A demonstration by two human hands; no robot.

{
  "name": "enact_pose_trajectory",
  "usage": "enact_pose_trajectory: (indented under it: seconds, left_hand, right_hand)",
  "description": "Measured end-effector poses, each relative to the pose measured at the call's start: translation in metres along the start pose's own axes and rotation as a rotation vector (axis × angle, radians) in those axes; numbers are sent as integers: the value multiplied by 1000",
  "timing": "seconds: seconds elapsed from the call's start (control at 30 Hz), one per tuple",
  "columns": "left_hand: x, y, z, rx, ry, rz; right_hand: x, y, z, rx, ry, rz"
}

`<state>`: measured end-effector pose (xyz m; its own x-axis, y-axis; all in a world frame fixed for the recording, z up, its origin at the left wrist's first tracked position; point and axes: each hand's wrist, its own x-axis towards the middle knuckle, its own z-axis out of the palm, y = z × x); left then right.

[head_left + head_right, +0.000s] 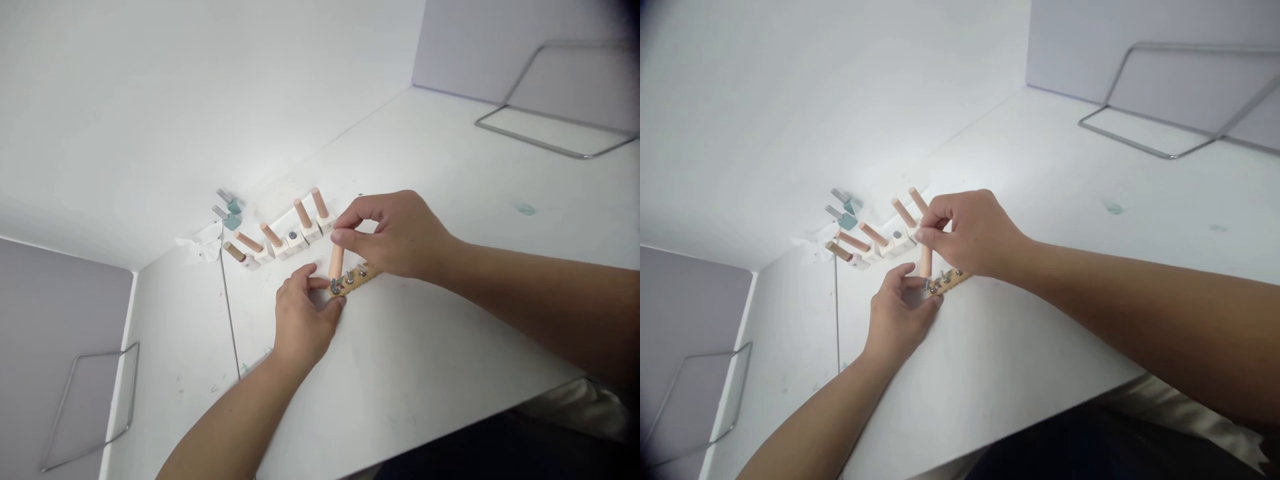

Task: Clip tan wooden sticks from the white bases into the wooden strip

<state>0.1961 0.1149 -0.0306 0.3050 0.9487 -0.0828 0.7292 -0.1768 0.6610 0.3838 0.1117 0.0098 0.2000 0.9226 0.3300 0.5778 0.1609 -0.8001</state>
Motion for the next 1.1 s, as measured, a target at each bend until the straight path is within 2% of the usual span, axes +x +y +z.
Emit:
enact_pose_trajectory:
  seconds: [0.17, 0.37, 0.63, 0.87, 1.1]
  left_hand:
    - [0, 2, -1, 14, -12, -16]
    - [0, 0, -1, 19, -2, -7]
    - [0, -1, 1, -1, 5, 1]
    - [0, 0, 1, -3, -2, 2]
    - [-1, 2, 0, -18, -11, -21]
  right_hand:
    - [2, 5, 3, -36, -58, -38]
    - [2, 5, 4, -42, 13, -25]
    - [0, 0, 1, 34, -20, -14]
    - [2, 4, 0, -16, 6, -25]
    - [0, 3, -4, 24, -16, 2]
